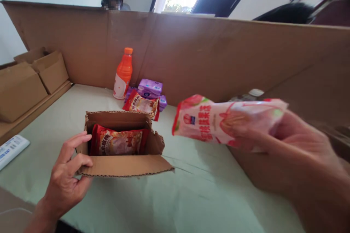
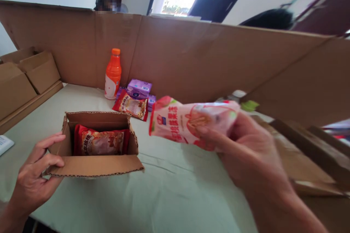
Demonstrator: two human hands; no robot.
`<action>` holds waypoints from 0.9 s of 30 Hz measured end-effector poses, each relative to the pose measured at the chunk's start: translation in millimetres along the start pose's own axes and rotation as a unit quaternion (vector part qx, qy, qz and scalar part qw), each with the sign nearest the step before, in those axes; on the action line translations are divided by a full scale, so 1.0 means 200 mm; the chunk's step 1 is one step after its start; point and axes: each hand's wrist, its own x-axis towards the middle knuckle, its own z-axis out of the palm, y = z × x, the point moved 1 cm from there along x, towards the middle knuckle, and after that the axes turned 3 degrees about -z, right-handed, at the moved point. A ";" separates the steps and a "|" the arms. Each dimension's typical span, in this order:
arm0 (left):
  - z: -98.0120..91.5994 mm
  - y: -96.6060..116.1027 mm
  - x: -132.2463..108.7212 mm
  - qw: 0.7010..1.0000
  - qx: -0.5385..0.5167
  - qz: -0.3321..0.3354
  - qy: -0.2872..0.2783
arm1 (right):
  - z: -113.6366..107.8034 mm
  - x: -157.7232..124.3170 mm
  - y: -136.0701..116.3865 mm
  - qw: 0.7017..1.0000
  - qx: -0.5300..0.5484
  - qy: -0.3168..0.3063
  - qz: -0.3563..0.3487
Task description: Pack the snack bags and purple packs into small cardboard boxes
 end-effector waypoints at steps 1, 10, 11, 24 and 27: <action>0.00 0.00 0.00 1.000 -0.003 0.000 0.001 | 0.06 0.00 -0.09 0.999 0.039 0.016 -0.010; -0.01 0.00 -0.01 1.000 -0.011 0.002 0.000 | 0.57 -0.04 -0.35 0.902 -0.189 -0.373 -0.110; -0.01 0.00 -0.01 1.000 -0.012 0.005 0.001 | 0.57 -0.04 -0.35 0.879 -0.253 -0.376 -0.148; 0.01 -0.02 -0.02 1.000 -0.014 0.006 0.009 | 0.65 -0.10 -0.48 0.802 -0.285 -0.444 -0.280; 0.01 -0.01 -0.02 1.000 -0.008 0.008 0.009 | 0.80 -0.07 -0.50 0.768 -0.334 -0.496 -0.229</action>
